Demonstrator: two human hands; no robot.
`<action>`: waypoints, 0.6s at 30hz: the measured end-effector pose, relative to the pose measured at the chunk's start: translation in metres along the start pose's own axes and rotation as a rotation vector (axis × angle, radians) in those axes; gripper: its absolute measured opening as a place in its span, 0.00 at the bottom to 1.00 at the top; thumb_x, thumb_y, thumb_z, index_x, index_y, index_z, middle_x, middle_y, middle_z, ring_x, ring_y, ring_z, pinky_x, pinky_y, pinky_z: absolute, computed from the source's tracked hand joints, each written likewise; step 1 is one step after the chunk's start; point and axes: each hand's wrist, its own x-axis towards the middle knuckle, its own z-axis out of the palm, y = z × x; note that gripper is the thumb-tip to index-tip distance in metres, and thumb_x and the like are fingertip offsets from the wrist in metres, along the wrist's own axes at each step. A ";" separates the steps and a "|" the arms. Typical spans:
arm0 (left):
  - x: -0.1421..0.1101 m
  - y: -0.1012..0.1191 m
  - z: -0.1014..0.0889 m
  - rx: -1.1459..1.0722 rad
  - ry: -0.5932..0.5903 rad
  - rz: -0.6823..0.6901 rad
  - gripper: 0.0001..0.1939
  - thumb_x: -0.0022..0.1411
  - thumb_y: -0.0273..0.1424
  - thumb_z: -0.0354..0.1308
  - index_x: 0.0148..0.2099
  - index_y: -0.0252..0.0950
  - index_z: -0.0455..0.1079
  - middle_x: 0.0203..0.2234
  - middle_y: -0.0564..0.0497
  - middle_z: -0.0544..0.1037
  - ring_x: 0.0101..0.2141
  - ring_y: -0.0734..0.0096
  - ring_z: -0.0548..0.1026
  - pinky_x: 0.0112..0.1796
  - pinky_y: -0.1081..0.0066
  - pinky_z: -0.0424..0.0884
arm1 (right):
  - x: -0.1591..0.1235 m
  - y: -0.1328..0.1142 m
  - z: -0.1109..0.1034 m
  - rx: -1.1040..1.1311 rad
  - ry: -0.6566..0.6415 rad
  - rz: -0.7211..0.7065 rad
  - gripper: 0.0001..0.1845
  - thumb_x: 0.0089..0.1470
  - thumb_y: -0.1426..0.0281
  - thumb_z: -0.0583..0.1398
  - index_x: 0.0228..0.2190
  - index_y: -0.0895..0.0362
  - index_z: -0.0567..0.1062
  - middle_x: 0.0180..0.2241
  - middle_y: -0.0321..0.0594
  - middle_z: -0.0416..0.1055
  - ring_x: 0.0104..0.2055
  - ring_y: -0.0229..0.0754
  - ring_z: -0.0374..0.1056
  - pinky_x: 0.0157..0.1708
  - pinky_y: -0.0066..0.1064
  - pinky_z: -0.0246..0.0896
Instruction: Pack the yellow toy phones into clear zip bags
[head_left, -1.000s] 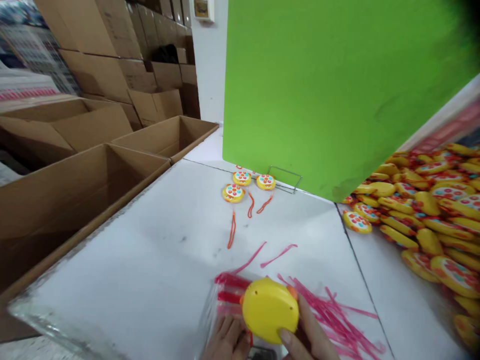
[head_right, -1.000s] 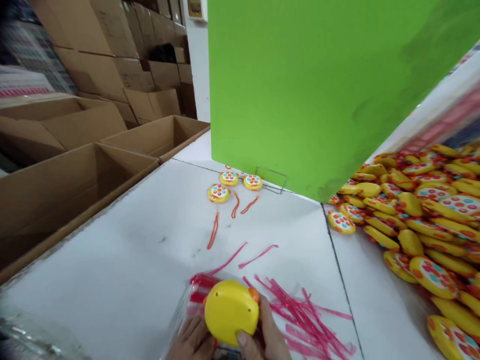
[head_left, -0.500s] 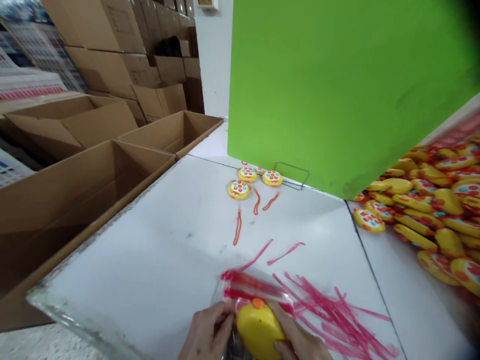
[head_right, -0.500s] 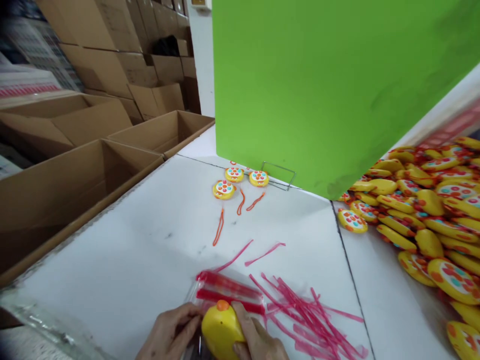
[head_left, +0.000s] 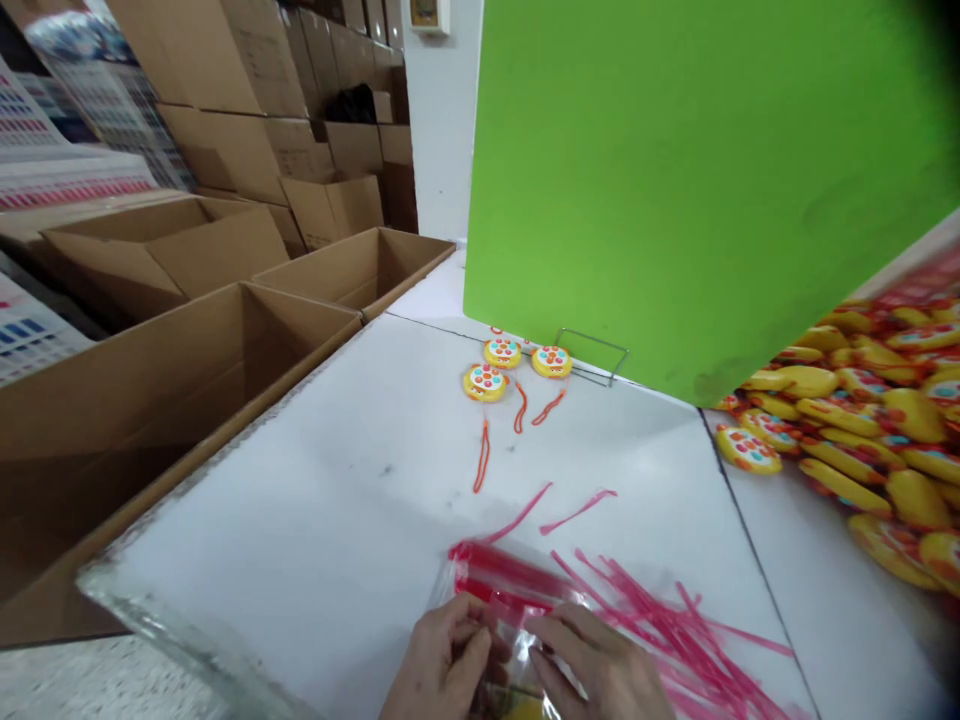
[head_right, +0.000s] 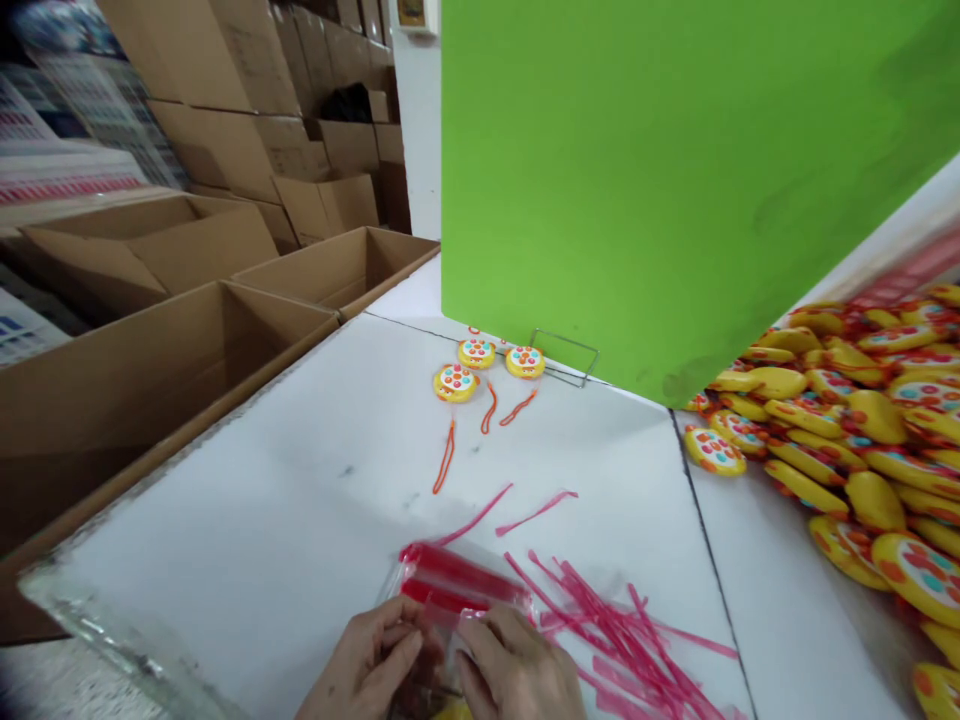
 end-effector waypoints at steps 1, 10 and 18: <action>0.000 0.001 0.000 0.003 -0.017 0.008 0.08 0.58 0.35 0.50 0.34 0.35 0.64 0.25 0.50 0.75 0.29 0.67 0.74 0.30 0.73 0.68 | 0.003 -0.003 0.003 0.011 0.045 0.003 0.08 0.56 0.72 0.54 0.35 0.52 0.72 0.29 0.36 0.74 0.28 0.38 0.72 0.25 0.25 0.67; -0.003 0.015 0.007 0.439 -0.025 0.163 0.13 0.60 0.30 0.46 0.37 0.36 0.72 0.24 0.50 0.76 0.26 0.68 0.71 0.27 0.75 0.64 | 0.030 -0.024 0.010 -0.021 0.155 0.058 0.11 0.51 0.77 0.52 0.22 0.54 0.68 0.20 0.33 0.71 0.20 0.38 0.68 0.19 0.26 0.58; -0.002 -0.013 -0.012 0.177 -0.004 0.040 0.11 0.63 0.36 0.46 0.33 0.37 0.64 0.25 0.50 0.76 0.28 0.69 0.75 0.28 0.75 0.68 | -0.044 0.072 -0.029 0.072 0.215 0.703 0.08 0.51 0.60 0.52 0.25 0.47 0.69 0.19 0.35 0.72 0.19 0.44 0.68 0.20 0.33 0.62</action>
